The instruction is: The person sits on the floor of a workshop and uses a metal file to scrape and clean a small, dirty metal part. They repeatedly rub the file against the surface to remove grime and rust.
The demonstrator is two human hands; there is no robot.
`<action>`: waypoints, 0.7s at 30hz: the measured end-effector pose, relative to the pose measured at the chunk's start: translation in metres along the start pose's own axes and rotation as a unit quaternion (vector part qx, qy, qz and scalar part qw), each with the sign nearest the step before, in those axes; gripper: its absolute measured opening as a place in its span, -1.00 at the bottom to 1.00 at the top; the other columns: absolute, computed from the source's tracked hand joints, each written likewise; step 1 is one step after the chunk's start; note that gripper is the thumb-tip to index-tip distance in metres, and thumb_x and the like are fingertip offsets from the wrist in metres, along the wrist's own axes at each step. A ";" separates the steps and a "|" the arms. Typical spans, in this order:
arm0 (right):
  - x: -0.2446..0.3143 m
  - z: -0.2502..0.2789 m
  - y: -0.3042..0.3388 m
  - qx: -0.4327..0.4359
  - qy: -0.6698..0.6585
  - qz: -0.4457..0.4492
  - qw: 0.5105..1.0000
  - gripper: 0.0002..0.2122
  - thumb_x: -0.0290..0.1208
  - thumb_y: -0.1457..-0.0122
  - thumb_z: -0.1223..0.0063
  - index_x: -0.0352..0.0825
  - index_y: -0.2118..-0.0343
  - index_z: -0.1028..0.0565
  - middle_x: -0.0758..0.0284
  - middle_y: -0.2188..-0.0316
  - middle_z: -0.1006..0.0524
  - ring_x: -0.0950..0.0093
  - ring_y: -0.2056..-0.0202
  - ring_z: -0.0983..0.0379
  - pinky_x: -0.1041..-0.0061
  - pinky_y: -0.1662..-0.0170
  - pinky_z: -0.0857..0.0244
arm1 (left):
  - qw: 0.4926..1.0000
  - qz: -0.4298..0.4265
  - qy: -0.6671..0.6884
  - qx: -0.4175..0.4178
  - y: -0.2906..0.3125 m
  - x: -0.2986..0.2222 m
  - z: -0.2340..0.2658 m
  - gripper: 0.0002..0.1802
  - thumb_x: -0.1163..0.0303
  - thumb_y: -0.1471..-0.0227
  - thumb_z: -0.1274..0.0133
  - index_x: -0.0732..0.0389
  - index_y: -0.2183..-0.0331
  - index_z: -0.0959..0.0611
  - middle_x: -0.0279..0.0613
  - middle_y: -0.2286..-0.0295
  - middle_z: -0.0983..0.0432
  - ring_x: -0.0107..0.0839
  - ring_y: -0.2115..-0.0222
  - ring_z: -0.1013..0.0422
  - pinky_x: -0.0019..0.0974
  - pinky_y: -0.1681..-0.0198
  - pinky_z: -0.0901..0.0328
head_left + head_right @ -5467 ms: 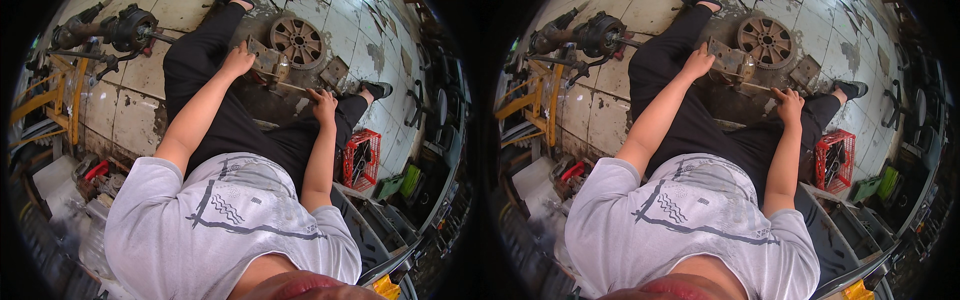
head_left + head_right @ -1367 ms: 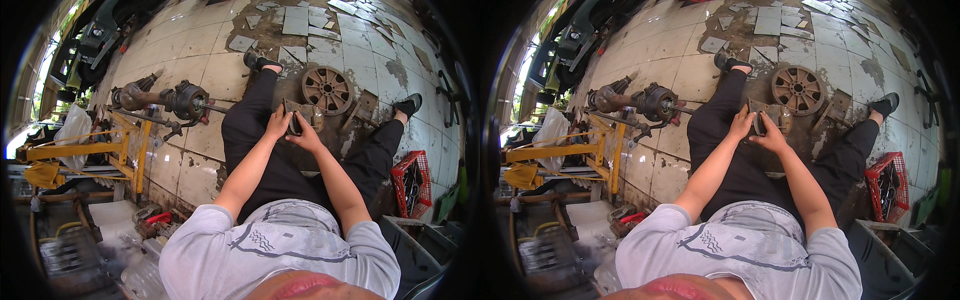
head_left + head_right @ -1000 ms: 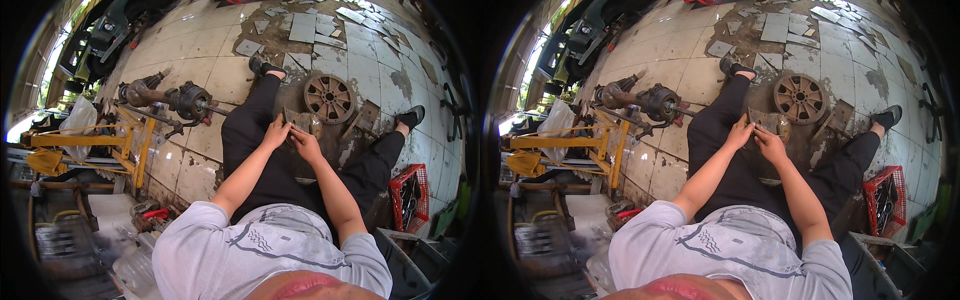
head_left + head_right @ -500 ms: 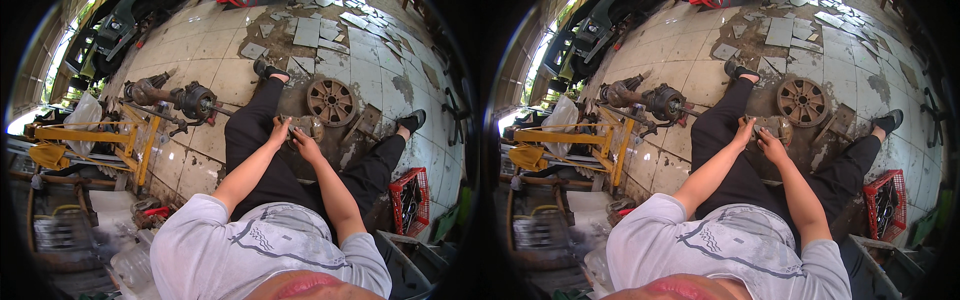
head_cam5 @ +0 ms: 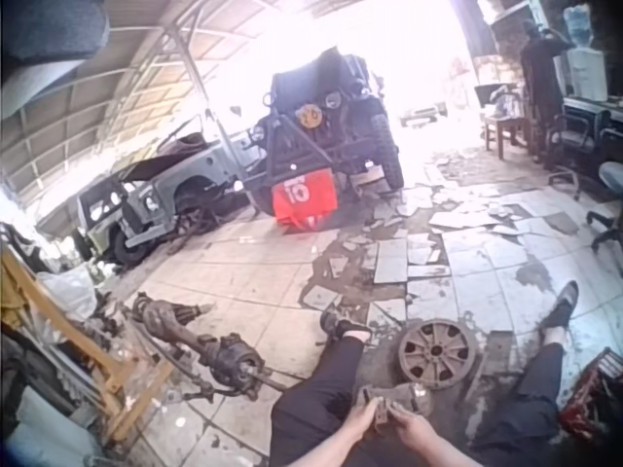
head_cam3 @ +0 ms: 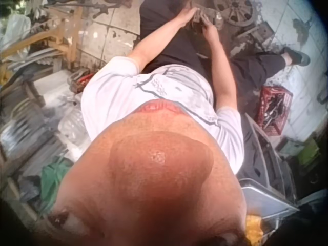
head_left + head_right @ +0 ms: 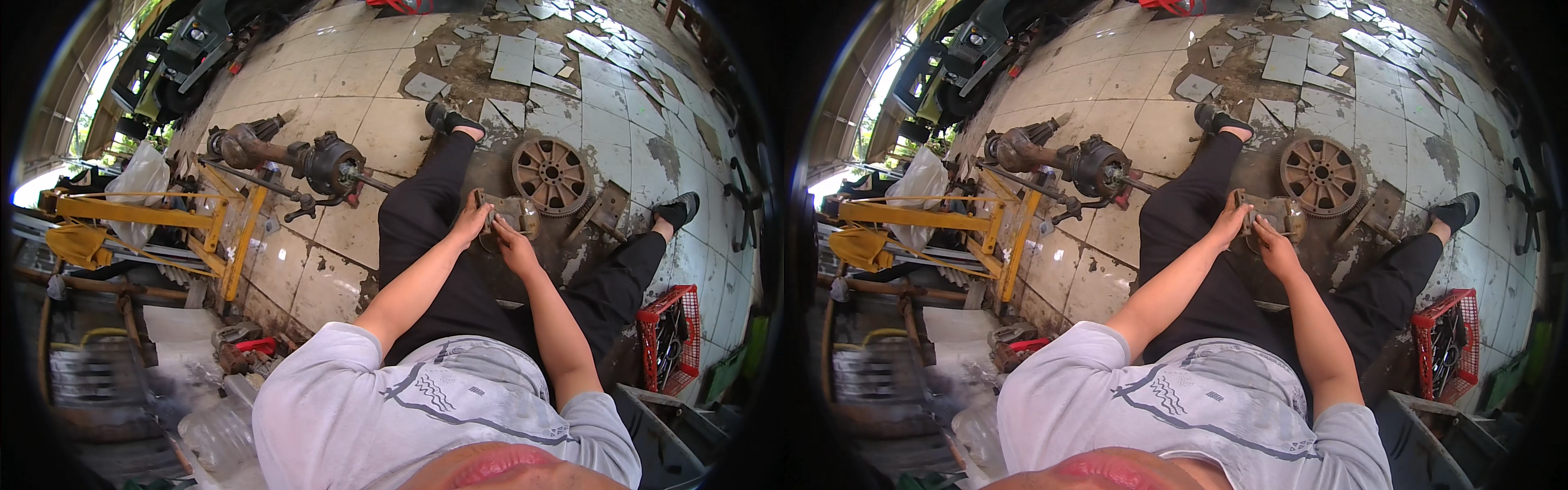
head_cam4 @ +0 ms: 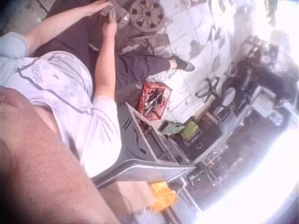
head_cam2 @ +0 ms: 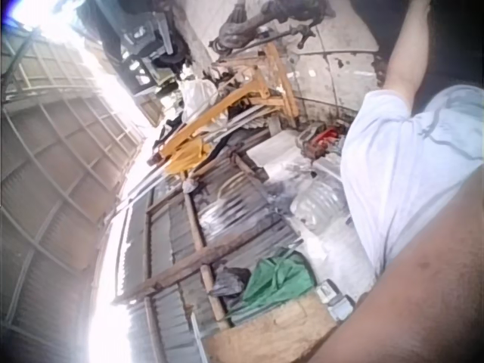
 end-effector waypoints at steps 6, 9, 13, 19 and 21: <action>0.016 0.013 0.000 0.013 -0.041 0.013 0.999 -0.38 -0.72 -0.11 -0.05 -0.27 -0.30 -0.43 0.15 -0.39 -0.31 0.14 -0.37 -0.26 0.25 -0.37 -0.23 | 0.991 0.113 0.022 0.074 -0.006 0.012 -0.008 -0.43 0.06 -0.28 0.00 0.40 -0.02 -0.61 0.25 0.00 -0.56 -0.03 -0.06 -0.49 -0.10 -0.08 -0.36; 0.005 0.004 0.001 -0.024 -0.041 0.006 0.999 -0.35 -0.74 -0.08 -0.02 -0.27 -0.32 -0.42 0.12 -0.39 -0.31 0.14 -0.38 -0.24 0.25 -0.38 -0.22 | 0.995 0.039 -0.076 0.053 -0.009 0.018 -0.005 -0.38 0.02 -0.31 0.08 0.44 0.01 -0.61 0.28 0.00 -0.56 0.09 -0.09 -0.45 -0.04 -0.14 -0.32; -0.007 0.004 -0.003 -0.026 -0.018 -0.022 0.999 -0.29 -0.77 -0.06 0.01 -0.27 -0.36 -0.36 0.11 -0.41 -0.27 0.17 -0.41 -0.19 0.27 -0.42 -0.14 | 0.985 -0.035 -0.164 0.043 -0.009 0.010 -0.010 -0.43 0.06 -0.33 0.09 0.41 0.01 -0.63 0.11 0.02 -0.61 -0.06 -0.05 -0.51 -0.14 -0.09 -0.36; -0.003 -0.002 -0.003 -0.049 0.016 -0.018 0.998 -0.28 -0.76 -0.05 0.01 -0.28 -0.37 -0.35 0.12 -0.42 -0.26 0.18 -0.43 -0.16 0.27 -0.45 -0.09 | 0.992 0.049 -0.083 0.077 -0.008 0.013 -0.006 -0.34 0.00 -0.35 0.13 0.47 -0.07 -0.56 0.26 -0.03 -0.55 0.00 -0.11 -0.46 -0.09 -0.16 -0.33; -0.019 0.002 0.001 -0.033 0.017 -0.032 0.999 -0.28 -0.76 -0.06 0.00 -0.27 -0.38 -0.33 0.15 -0.43 -0.25 0.19 -0.43 -0.15 0.26 -0.45 -0.10 | 0.993 0.016 -0.048 0.103 -0.005 0.007 -0.014 -0.24 -0.09 -0.32 0.13 0.53 -0.07 -0.53 0.40 -0.03 -0.53 0.18 -0.10 -0.46 -0.02 -0.13 -0.35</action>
Point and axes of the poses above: each hand's wrist, its own y-axis away from the middle knuckle, its own z-axis out of the back of the hand, x = y × z, the point moved 2 cm from there along -y, towards the middle knuckle
